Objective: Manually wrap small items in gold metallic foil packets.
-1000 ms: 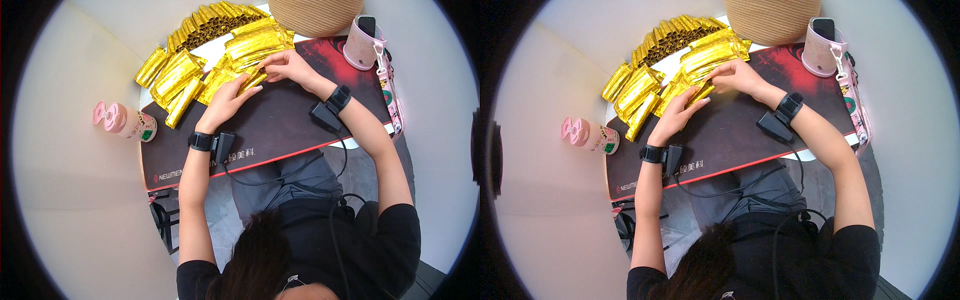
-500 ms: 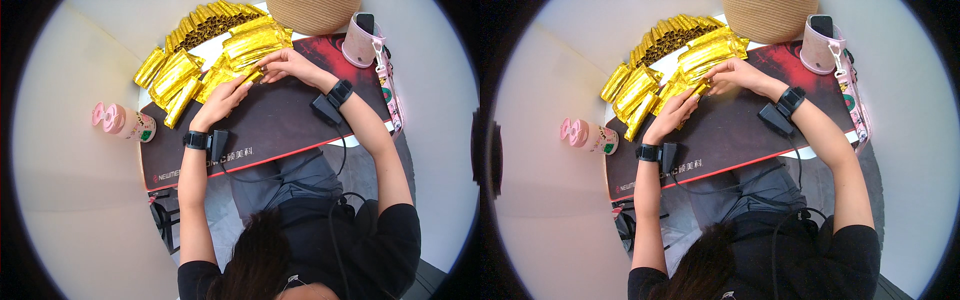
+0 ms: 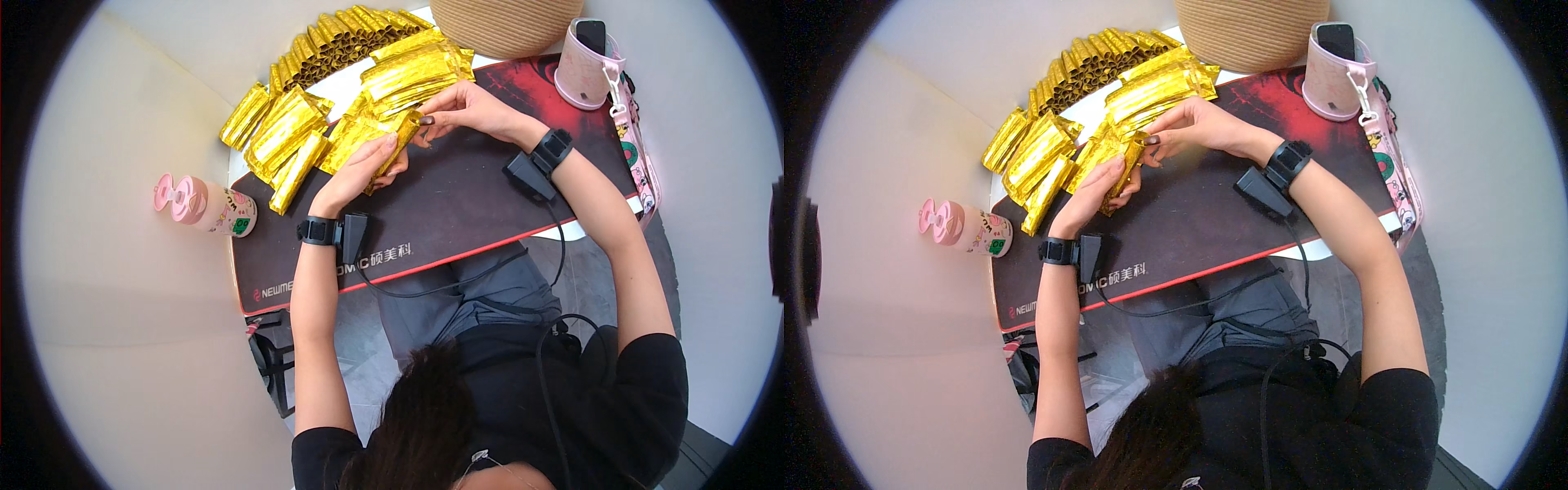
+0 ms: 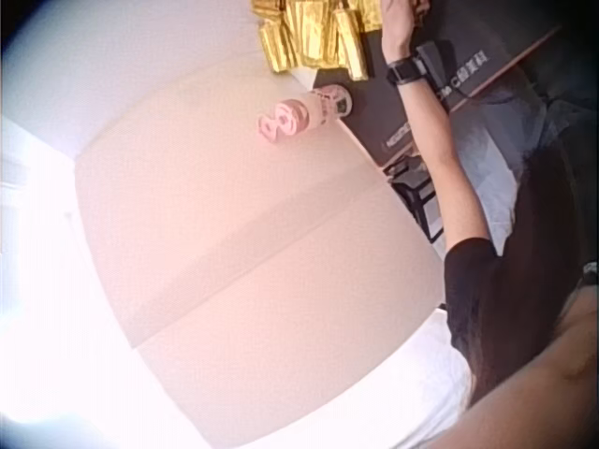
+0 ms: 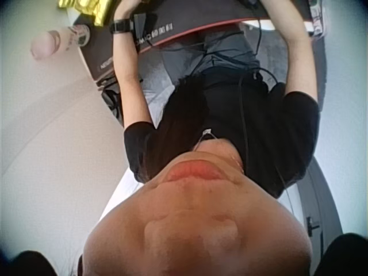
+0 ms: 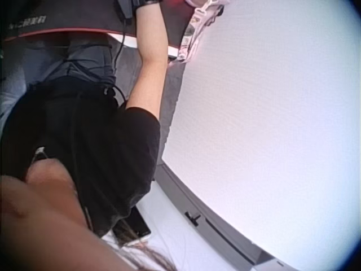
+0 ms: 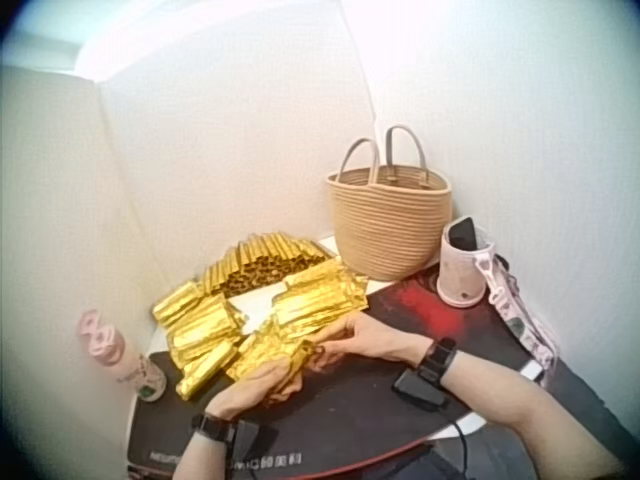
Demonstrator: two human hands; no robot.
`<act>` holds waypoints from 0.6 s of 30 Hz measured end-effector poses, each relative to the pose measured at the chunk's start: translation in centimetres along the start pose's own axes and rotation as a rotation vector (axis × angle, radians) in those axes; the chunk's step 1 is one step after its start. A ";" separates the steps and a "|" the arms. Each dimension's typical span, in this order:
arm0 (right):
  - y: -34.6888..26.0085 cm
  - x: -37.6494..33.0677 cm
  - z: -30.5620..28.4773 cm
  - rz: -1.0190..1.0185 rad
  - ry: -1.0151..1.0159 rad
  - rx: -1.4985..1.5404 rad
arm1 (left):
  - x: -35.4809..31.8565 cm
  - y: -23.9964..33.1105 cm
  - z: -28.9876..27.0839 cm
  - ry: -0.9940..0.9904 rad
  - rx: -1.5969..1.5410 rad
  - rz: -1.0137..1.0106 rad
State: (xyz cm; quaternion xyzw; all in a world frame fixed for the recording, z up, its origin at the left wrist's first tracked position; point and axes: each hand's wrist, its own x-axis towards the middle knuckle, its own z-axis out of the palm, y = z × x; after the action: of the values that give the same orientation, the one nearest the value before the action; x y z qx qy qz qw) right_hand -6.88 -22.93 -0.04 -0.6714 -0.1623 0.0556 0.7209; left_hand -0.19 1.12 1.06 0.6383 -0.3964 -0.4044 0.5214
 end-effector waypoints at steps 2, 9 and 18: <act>0.0 0.2 0.2 0.016 0.023 -0.005 | 0.0 -0.1 -0.1 0.004 -0.001 -0.008; -1.3 -0.3 0.8 0.202 0.040 0.014 | 0.2 -0.4 -0.7 -0.028 0.138 -0.009; -1.2 -0.2 0.8 0.189 0.087 -0.181 | -0.2 0.4 -0.1 -0.055 0.192 -0.056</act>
State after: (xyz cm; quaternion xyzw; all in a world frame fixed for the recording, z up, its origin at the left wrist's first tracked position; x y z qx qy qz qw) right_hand -7.44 -22.29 1.12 -0.7480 -0.0712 0.0790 0.6552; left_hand -0.19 1.30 1.47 0.6847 -0.4295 -0.3964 0.4354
